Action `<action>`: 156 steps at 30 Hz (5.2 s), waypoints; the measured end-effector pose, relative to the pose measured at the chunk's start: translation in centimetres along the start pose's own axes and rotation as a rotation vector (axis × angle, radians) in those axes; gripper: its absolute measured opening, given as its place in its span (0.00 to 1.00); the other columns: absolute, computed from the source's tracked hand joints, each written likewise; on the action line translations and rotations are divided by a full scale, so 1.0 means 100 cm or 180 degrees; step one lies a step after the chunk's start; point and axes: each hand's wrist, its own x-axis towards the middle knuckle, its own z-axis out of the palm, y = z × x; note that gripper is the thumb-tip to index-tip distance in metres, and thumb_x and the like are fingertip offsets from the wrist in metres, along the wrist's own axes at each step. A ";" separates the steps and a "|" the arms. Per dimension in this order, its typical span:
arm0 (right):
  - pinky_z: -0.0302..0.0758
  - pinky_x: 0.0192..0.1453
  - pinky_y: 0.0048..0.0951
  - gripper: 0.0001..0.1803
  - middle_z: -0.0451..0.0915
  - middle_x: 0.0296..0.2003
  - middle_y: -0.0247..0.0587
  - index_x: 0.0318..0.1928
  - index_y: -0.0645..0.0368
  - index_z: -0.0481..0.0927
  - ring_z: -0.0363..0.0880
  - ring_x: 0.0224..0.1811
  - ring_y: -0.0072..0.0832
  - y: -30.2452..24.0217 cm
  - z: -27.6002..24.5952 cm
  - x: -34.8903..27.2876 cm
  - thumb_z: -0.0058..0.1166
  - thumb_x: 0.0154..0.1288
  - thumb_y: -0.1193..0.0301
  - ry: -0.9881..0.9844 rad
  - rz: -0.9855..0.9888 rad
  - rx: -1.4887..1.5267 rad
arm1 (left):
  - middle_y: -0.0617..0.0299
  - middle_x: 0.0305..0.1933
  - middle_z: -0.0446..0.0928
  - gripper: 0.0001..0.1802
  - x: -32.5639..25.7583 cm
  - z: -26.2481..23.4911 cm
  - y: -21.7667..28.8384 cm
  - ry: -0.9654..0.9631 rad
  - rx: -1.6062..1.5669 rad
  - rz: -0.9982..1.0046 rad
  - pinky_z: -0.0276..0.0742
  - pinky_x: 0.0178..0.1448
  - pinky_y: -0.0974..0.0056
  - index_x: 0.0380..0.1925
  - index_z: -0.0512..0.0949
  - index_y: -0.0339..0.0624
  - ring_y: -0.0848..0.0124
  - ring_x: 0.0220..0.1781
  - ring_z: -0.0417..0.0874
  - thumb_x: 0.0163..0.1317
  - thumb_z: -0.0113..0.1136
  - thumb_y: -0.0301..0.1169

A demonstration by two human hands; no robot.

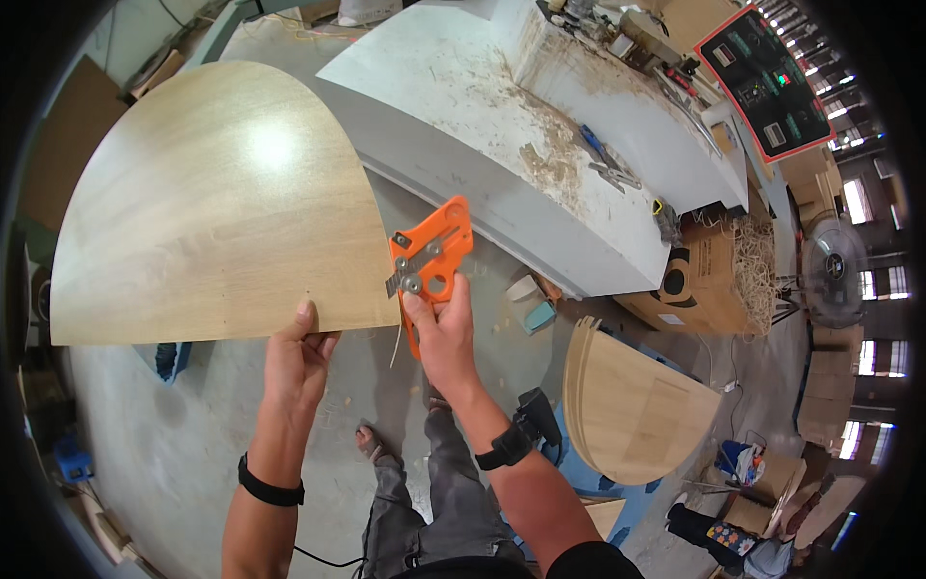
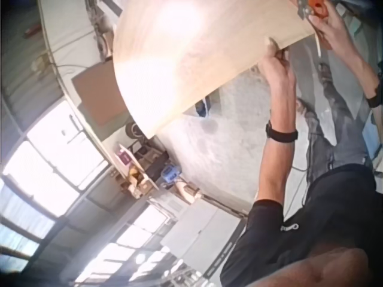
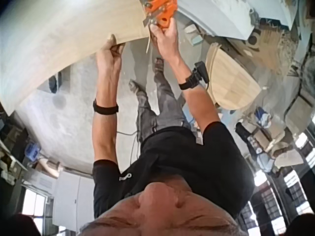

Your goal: Trim the edges of semi-circular wooden panels using a manual trimming tool.

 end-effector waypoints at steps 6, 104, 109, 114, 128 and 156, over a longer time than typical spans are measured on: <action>0.75 0.43 0.21 0.18 0.80 0.43 0.40 0.55 0.65 0.63 0.79 0.39 0.18 0.005 -0.001 -0.012 0.53 0.71 0.73 0.0075 -0.0035 -0.0002 | 0.58 0.56 0.77 0.19 0.005 -0.004 -0.001 -0.0019 0.0166 -0.0071 0.74 0.66 0.55 0.58 0.70 0.40 0.64 0.59 0.79 0.70 0.56 0.33; 0.73 0.38 0.21 0.28 0.73 0.39 0.30 0.68 0.53 0.68 0.72 0.36 0.18 -0.149 0.045 -0.010 0.42 0.76 0.52 -0.3270 0.2457 -0.3776 | 0.56 0.41 0.82 0.19 -0.041 -0.037 -0.066 -0.0208 -0.0370 0.0634 0.77 0.45 0.66 0.47 0.78 0.28 0.73 0.39 0.81 0.64 0.63 0.35; 0.73 0.38 0.21 0.28 0.74 0.40 0.31 0.67 0.56 0.68 0.72 0.36 0.18 -0.151 0.053 -0.017 0.43 0.76 0.52 -0.3123 0.2367 -0.3958 | 0.57 0.41 0.82 0.19 -0.037 -0.041 -0.068 -0.0251 -0.0256 0.0647 0.77 0.45 0.67 0.47 0.78 0.28 0.73 0.39 0.80 0.64 0.63 0.34; 0.72 0.39 0.22 0.26 0.76 0.40 0.32 0.66 0.59 0.69 0.70 0.36 0.18 -0.151 0.055 -0.020 0.47 0.75 0.57 -0.3174 0.2127 -0.4055 | 0.59 0.36 0.82 0.17 -0.032 -0.045 -0.072 -0.0159 0.0237 0.0677 0.76 0.39 0.69 0.43 0.80 0.28 0.76 0.34 0.79 0.63 0.64 0.34; 0.73 0.45 0.25 0.23 0.79 0.43 0.40 0.61 0.61 0.71 0.75 0.40 0.22 -0.112 0.003 0.010 0.50 0.73 0.60 -0.3106 0.1459 -0.4112 | 0.60 0.30 0.83 0.15 -0.044 -0.042 -0.060 0.0023 0.0380 0.0668 0.74 0.34 0.70 0.39 0.82 0.29 0.77 0.28 0.78 0.61 0.63 0.34; 0.72 0.47 0.23 0.23 0.75 0.51 0.35 0.63 0.61 0.68 0.73 0.46 0.19 -0.127 0.019 -0.025 0.49 0.74 0.62 -0.3649 0.2092 -0.3140 | 0.57 0.49 0.81 0.28 -0.042 -0.051 -0.135 -0.0024 -0.1819 0.1306 0.73 0.60 0.63 0.49 0.78 0.29 0.69 0.50 0.81 0.73 0.50 0.49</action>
